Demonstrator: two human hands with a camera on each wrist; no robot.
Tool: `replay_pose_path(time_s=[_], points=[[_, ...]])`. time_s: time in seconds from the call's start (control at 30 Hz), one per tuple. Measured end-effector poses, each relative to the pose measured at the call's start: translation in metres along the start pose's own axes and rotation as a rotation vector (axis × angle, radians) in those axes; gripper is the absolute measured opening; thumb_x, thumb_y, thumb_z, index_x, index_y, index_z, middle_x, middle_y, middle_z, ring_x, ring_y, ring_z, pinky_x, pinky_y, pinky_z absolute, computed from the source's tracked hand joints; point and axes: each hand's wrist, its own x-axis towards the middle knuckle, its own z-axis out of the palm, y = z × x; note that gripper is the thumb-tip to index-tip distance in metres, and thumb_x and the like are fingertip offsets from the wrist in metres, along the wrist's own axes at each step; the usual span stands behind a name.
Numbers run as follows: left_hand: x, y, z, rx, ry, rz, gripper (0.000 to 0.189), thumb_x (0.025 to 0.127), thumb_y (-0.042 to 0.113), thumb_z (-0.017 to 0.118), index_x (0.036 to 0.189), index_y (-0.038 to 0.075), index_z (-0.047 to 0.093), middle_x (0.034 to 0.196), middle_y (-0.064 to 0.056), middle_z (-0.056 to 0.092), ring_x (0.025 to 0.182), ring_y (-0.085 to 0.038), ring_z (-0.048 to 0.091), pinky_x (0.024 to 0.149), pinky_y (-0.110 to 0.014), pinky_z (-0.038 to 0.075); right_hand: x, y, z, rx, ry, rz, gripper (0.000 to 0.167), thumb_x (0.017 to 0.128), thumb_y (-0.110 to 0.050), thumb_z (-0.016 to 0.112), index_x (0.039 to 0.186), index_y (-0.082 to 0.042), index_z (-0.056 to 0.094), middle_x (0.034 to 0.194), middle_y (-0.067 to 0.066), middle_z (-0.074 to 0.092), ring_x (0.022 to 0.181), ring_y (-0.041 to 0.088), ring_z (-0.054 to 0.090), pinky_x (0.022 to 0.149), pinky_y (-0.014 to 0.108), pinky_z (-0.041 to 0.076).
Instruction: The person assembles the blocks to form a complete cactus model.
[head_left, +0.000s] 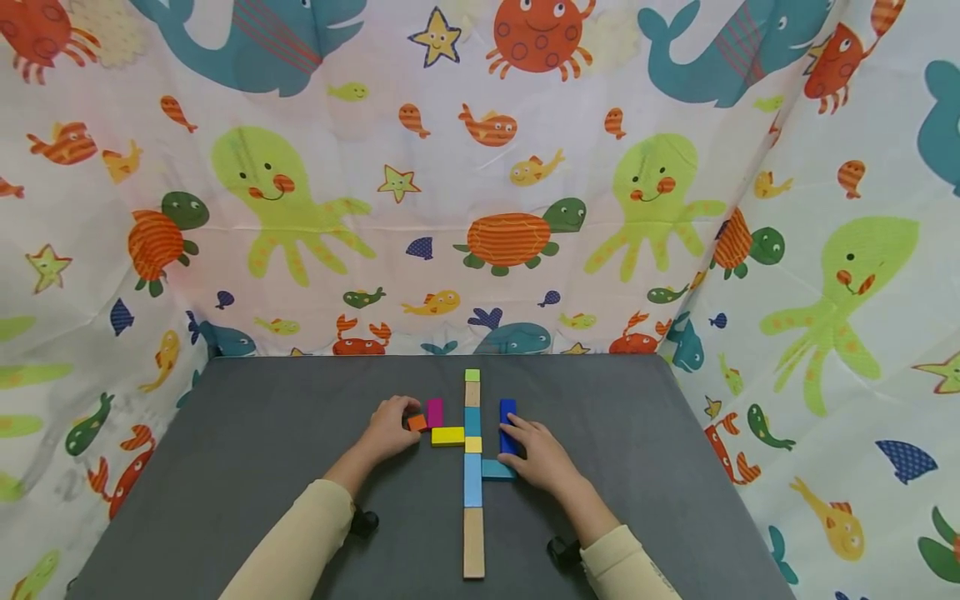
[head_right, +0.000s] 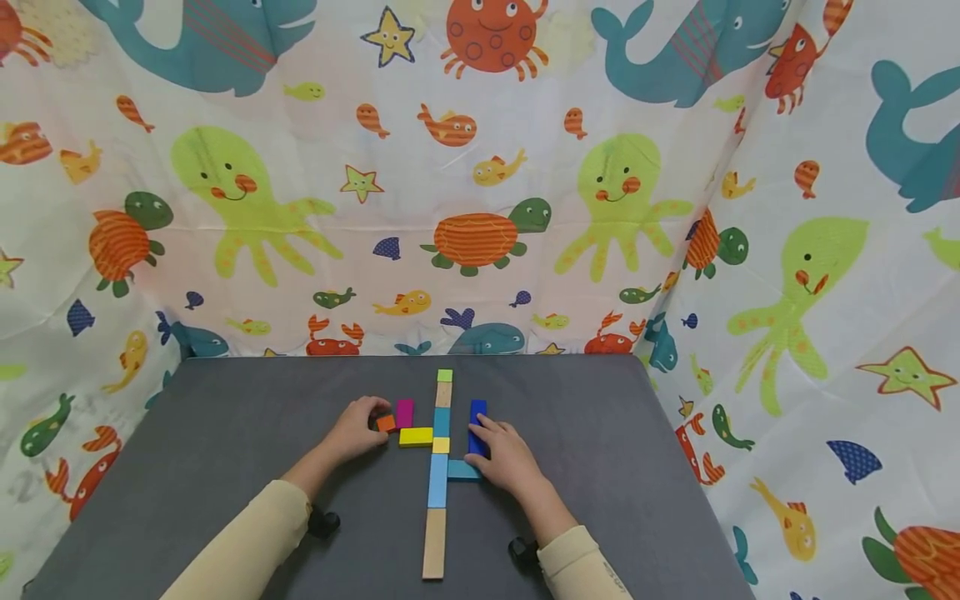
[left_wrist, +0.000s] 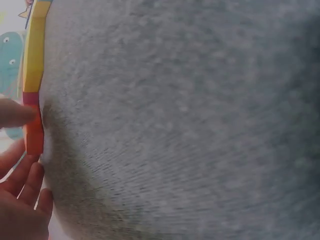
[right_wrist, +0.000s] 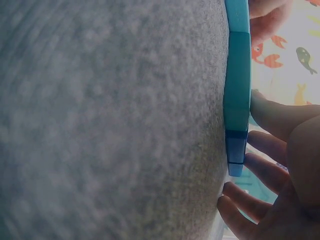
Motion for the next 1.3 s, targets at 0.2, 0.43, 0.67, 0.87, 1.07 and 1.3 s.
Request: replay_pose_path(time_s=[0.2,0.43,0.67,0.87,1.07,1.3], points=[[-0.006,0.000,0.001,0.023,0.049,-0.011,0.032,0.088,0.011,0.081,0.119,0.004,0.073,0.120,-0.013,0.066,0.113,-0.033,0.054,0.104,-0.056,0.044,-0.001,-0.001,-0.001,0.009,0.007,-0.007,0.062,0.100,-0.036,0.075,0.154,-0.011,0.058,0.166,0.011,0.046,0.148,0.044,0.044,0.115,0.064,0.042],[-0.009,0.000,-0.002,0.062,0.063,-0.019,0.025,0.090,0.013,0.079,0.114,0.006,0.076,0.116,-0.012,0.068,0.107,-0.032,0.055,0.102,-0.057,0.043,0.001,0.001,0.000,0.006,0.015,-0.006,0.061,0.100,-0.035,0.075,0.154,-0.012,0.058,0.166,0.010,0.046,0.148,0.043,0.044,0.115,0.064,0.042],[-0.006,0.004,-0.007,0.081,0.081,-0.060,0.028,0.092,0.016,0.081,0.117,0.004,0.075,0.120,-0.015,0.069,0.110,-0.035,0.055,0.103,-0.059,0.043,0.000,0.001,0.001,-0.002,0.015,-0.001,0.061,0.100,-0.036,0.075,0.154,-0.013,0.058,0.166,0.010,0.046,0.148,0.043,0.044,0.115,0.064,0.042],[0.002,0.005,-0.008,0.080,0.116,-0.032,0.029,0.093,0.017,0.081,0.119,0.004,0.075,0.118,-0.014,0.069,0.108,-0.033,0.056,0.101,-0.055,0.048,-0.001,-0.002,0.000,0.007,0.028,-0.016,0.060,0.099,-0.033,0.076,0.152,-0.010,0.060,0.164,0.012,0.048,0.146,0.044,0.046,0.114,0.065,0.042],[0.012,0.011,-0.005,0.061,0.149,0.012,0.030,0.094,0.016,0.081,0.121,0.004,0.075,0.119,-0.014,0.070,0.109,-0.033,0.059,0.099,-0.052,0.052,-0.003,-0.001,0.001,0.009,0.027,-0.008,0.060,0.100,-0.033,0.076,0.152,-0.010,0.059,0.165,0.011,0.047,0.147,0.043,0.046,0.115,0.064,0.042],[0.025,0.022,-0.004,-0.026,0.155,-0.039,0.033,0.098,0.014,0.078,0.129,0.004,0.073,0.128,-0.016,0.068,0.114,-0.034,0.059,0.103,-0.052,0.053,-0.002,-0.001,0.002,0.011,0.026,-0.004,0.060,0.100,-0.034,0.075,0.153,-0.011,0.058,0.165,0.010,0.047,0.148,0.043,0.045,0.114,0.065,0.042]])
